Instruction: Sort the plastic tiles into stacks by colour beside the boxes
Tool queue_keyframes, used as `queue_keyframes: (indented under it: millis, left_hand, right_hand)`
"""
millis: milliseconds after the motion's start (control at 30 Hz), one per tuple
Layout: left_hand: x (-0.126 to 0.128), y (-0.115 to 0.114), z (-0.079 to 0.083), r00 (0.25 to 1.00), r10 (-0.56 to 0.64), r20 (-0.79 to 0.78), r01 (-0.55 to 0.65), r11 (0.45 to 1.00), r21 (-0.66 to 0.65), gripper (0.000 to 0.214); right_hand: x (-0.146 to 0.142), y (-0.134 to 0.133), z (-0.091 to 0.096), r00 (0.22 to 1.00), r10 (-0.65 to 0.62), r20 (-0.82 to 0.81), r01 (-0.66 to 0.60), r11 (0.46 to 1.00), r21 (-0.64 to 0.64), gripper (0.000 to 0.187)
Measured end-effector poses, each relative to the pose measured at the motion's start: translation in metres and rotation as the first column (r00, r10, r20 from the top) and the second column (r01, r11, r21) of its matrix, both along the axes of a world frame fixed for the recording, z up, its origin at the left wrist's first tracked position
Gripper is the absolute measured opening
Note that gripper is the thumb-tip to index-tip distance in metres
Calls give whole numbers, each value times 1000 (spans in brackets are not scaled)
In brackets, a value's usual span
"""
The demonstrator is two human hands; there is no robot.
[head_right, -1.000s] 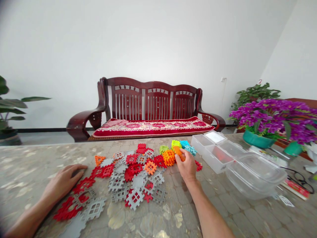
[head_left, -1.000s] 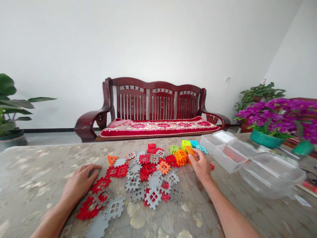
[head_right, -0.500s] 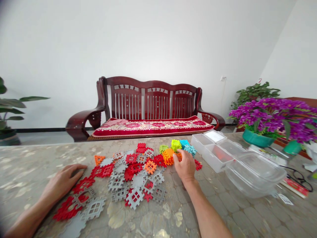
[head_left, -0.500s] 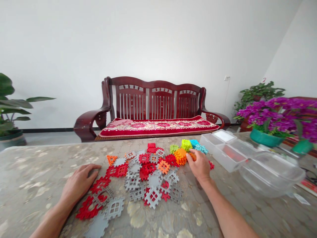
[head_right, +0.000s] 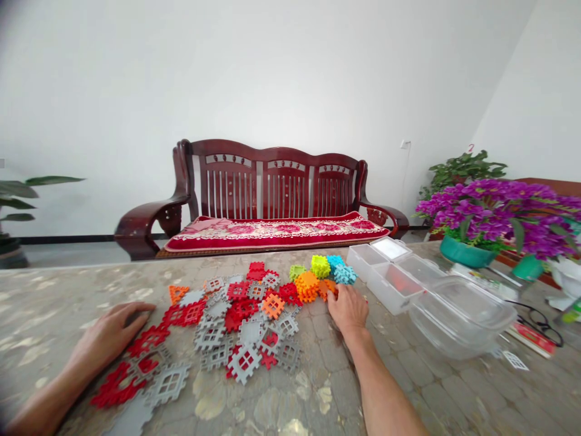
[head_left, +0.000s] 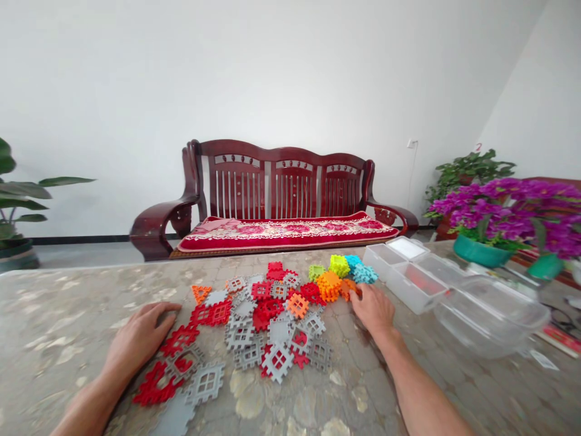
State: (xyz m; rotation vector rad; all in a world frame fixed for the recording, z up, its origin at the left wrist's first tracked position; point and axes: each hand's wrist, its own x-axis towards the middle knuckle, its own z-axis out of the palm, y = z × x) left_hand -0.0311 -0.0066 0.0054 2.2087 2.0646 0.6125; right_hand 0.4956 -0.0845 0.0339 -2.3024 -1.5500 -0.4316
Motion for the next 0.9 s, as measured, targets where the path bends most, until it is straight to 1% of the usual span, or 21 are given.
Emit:
queue_keyframes:
  millis: [133,333,400,533,633,700,800,900]
  left_hand:
    - [-1,1,-1,1000,4,4,-4,1000,3,44]
    - [0,0,1,1000,9,-24,-10,1000,-18,45]
    - [0,0,1,999,15,-37,-16,1000,-20,44]
    - [0,0,0,999,21,-39,-22,1000,-14,44]
    - [0,0,0,999,16,-28,-16,1000,-6,44]
    - [0,0,0,1000,7,-20,-7,1000,2,44]
    - [1,0,0,1000,4,-19,-4,1000,3,43]
    - [0,0,-1,1000,15,-23,-15,1000,-1,42]
  right_hand:
    - [1,0,-2,1000,-14,15,14,1000,3,22]
    - [4,-1,1,996,-36,81,36,999,-2,25]
    - [6,-1,2,996,-45,82,42,998,41,27]
    - [9,0,3,996,-40,74,25,980,196,30]
    - [6,0,5,994,9,107,-41,952,304,33]
    - [1,0,7,988,76,133,-118,931,345,33]
    - [-11,0,12,967,194,167,-242,901,361,31]
    - [-22,1,17,951,242,193,-297,891,344,30]
